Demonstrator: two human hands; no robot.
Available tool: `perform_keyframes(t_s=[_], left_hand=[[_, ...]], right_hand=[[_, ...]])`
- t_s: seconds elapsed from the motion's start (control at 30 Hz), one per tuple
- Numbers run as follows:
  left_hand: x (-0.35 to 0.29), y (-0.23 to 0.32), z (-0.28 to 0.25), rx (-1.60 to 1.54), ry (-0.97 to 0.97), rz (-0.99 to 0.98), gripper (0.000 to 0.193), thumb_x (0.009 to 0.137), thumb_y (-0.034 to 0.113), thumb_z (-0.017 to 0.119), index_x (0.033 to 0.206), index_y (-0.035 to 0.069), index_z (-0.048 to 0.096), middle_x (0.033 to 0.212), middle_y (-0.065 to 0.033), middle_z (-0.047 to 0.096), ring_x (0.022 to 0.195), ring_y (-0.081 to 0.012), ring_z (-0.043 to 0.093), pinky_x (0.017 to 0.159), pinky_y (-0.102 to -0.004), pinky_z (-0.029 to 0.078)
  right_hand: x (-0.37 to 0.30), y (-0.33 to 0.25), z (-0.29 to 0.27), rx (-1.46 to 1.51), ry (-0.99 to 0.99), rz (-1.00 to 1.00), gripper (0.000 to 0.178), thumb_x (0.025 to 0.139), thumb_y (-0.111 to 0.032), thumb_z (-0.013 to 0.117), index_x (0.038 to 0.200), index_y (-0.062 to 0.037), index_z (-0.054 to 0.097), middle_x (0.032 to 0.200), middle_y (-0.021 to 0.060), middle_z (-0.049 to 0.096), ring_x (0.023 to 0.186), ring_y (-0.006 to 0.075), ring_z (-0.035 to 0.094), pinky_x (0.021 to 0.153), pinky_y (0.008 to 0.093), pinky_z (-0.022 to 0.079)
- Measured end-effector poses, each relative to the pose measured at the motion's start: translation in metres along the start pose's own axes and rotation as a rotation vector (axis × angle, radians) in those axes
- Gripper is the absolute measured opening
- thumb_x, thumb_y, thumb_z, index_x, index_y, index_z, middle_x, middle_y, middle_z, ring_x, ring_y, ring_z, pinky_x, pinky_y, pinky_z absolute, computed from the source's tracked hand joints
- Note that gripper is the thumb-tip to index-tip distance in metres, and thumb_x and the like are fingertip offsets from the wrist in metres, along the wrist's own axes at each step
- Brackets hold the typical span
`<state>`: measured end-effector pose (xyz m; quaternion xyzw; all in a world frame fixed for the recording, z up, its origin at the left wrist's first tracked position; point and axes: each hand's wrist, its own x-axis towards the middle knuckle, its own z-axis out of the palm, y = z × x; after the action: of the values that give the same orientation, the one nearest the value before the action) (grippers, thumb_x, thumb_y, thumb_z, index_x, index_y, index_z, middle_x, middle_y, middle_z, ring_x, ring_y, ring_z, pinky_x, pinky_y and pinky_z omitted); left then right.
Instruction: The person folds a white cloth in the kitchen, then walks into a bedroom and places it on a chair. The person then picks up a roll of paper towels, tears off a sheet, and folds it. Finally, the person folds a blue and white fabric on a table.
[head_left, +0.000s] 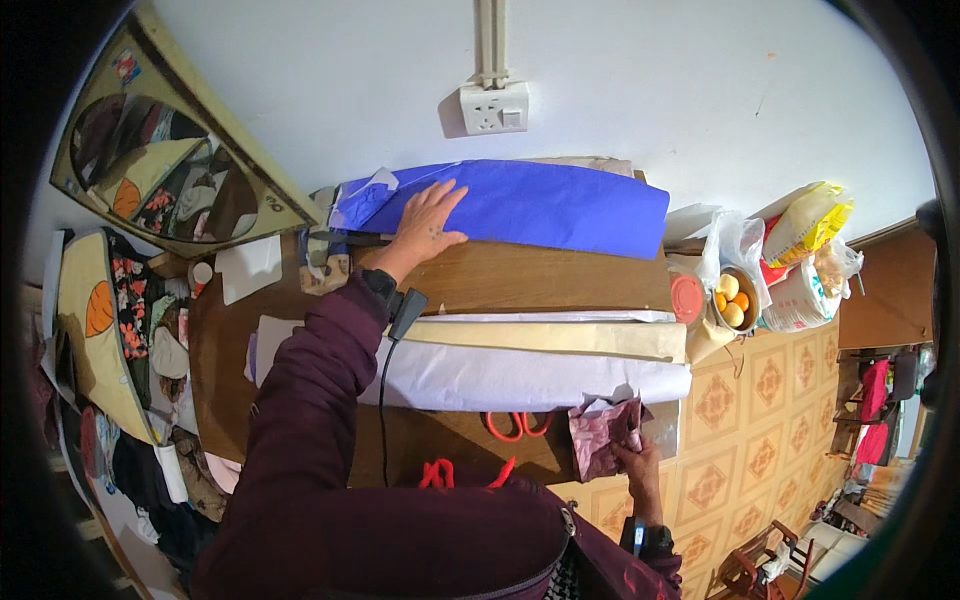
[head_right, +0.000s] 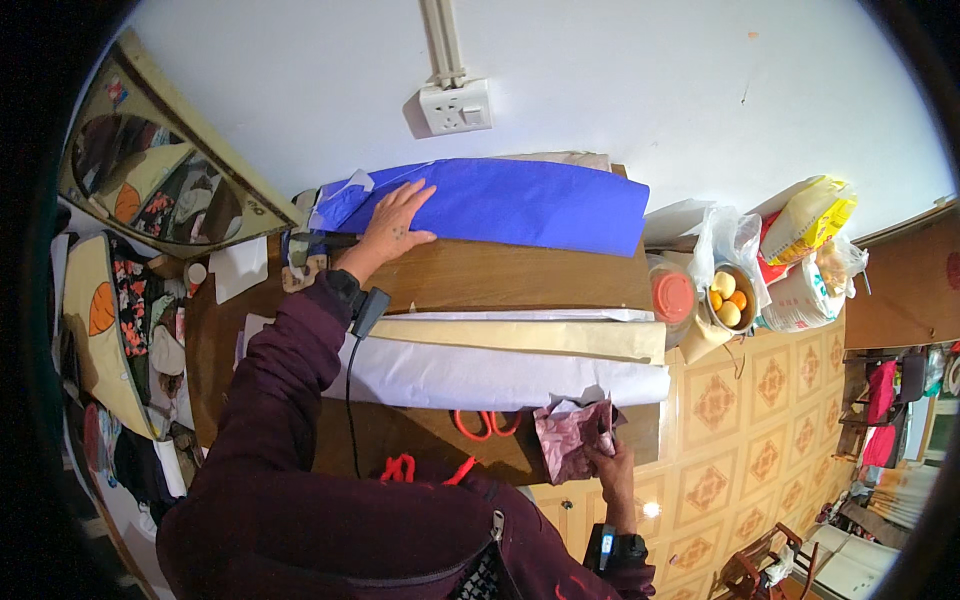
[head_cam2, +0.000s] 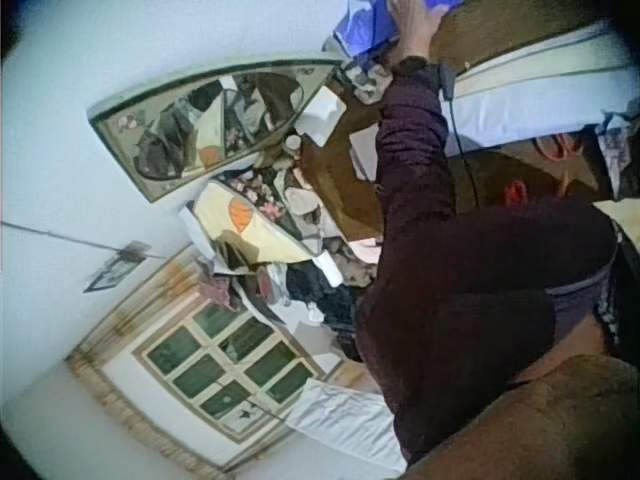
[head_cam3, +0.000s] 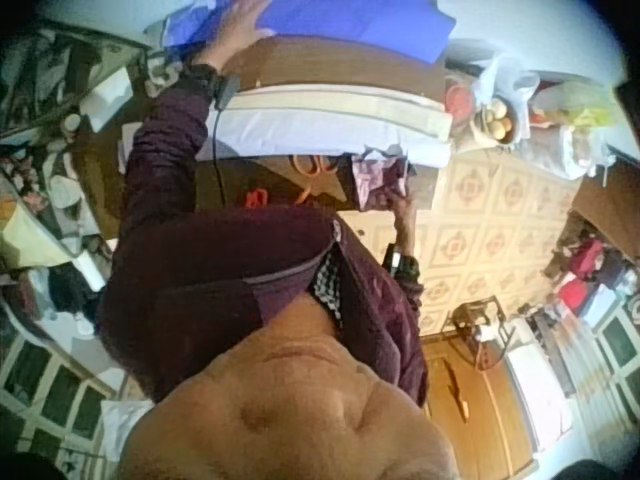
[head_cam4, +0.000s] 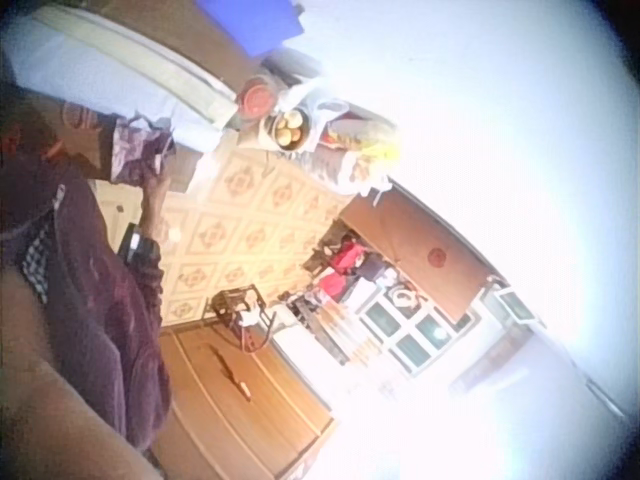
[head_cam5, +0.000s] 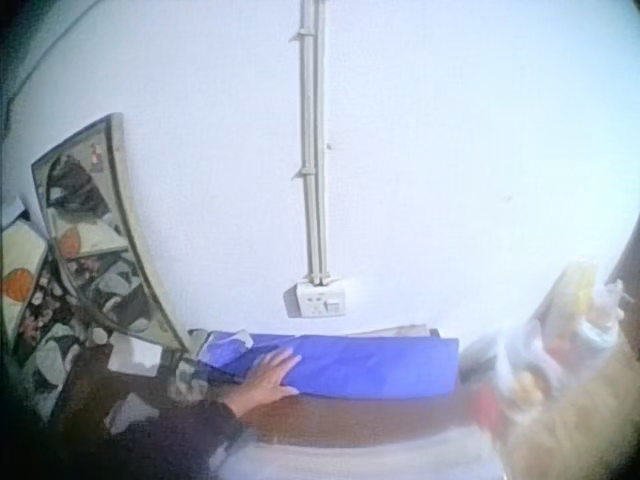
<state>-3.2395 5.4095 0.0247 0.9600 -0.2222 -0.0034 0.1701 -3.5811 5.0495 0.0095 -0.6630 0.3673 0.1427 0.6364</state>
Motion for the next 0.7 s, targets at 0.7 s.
perform_keyframes(t_s=[0.7], left_hand=[[0.019, 0.016, -0.029, 0.057, 0.577, 0.206, 0.012, 0.077, 0.008, 0.053, 0.088, 0.005, 0.056, 0.080, -0.0103, 0.058, 0.073, -0.0283, 0.056, 0.061, -0.0346, 0.046]], right_hand=[[0.003, -0.005, -0.005, 0.064, -0.076, 0.066, 0.013, 0.070, -0.003, 0.065, 0.078, -0.0059, 0.056, 0.061, -0.0017, 0.053, 0.045, 0.0067, 0.045, 0.038, 0.0204, 0.032]])
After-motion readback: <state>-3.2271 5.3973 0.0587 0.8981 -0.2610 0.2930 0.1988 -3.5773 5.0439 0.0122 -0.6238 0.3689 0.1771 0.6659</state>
